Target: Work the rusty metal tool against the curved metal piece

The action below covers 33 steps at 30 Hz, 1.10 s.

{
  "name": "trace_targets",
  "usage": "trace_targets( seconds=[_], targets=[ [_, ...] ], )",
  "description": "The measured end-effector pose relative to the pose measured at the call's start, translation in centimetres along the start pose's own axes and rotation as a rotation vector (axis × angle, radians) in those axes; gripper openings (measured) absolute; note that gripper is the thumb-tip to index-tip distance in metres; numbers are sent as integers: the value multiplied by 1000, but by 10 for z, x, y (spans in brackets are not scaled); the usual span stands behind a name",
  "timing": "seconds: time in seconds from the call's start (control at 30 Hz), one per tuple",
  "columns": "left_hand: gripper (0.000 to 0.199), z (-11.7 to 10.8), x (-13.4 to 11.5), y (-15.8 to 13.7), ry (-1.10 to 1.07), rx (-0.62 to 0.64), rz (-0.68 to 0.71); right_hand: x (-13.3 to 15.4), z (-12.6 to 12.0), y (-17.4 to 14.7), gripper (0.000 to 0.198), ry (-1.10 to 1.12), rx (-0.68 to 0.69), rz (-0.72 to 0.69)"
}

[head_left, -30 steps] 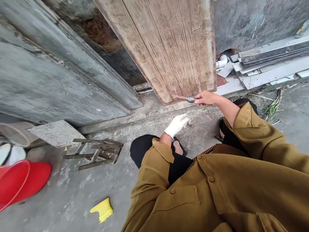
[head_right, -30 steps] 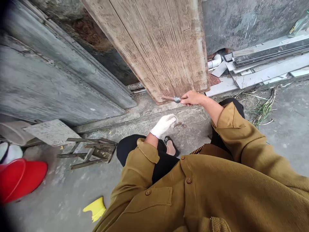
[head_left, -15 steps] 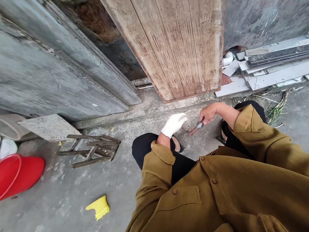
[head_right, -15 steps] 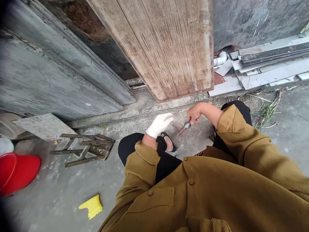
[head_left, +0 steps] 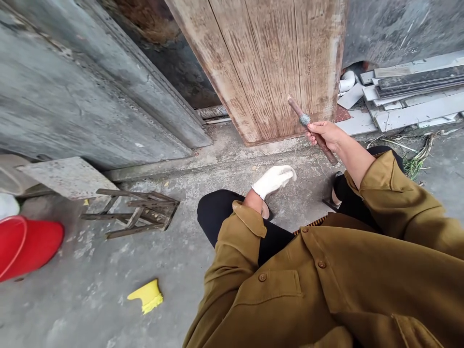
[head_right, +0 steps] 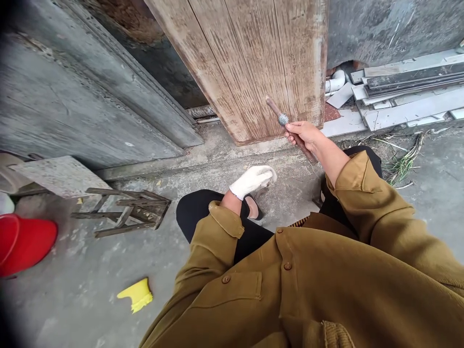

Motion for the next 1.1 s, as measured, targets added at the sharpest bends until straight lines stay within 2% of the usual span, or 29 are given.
trace_targets(
  seconds=[0.07,0.13,0.23,0.3,0.4,0.5,0.57,0.6,0.63,0.7,0.77,0.87,0.97,1.03,1.1],
  targets=[
    [29,8,-1,-1,25,55,12,-7,-9,6,16,-278,-109,29],
    [27,5,-5,-2,46,32,42,-9,-10,9,18,-765,-130,21],
    [28,-11,-11,-4,50,-66,91,-11,0,9,25,-1339,-17,-31],
    [29,-24,-12,-7,67,-131,114,-21,10,4,24,-1498,154,-5],
    [27,-43,-13,-11,160,-252,146,-51,26,-16,19,-1501,598,148],
    [24,-53,-13,-14,240,-330,138,-68,41,-51,17,-1198,1017,321],
    [22,-55,-13,-13,230,-366,122,-60,51,-68,28,-966,1154,327],
    [21,-55,-12,-12,206,-378,115,-52,56,-71,32,-853,1159,281],
    [22,-54,-11,-10,180,-381,108,-40,60,-70,36,-739,1121,208],
    [24,-45,-8,-5,123,-335,87,-14,61,-59,39,-510,928,32],
    [26,-32,-4,0,65,-241,68,6,50,-41,36,-322,640,-105],
    [27,-17,-3,3,18,-133,77,10,22,-15,27,-261,211,-143],
    [28,-14,-4,4,4,-116,99,-1,1,0,18,-520,-27,-76],
    [30,-15,-4,3,8,-118,107,-1,-3,4,12,-815,-79,-81],
    [30,-18,-4,3,37,-134,111,3,-1,3,15,-1105,-83,-142]
  ],
)
Point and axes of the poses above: each hand's wrist, its own y-axis towards the middle knuckle, its own z-axis out of the palm, x = y × z, the point moved 8 cm from there along y, towards the middle knuckle, and after that the axes turned 3 degrees about -x, right-handed, at the moved point
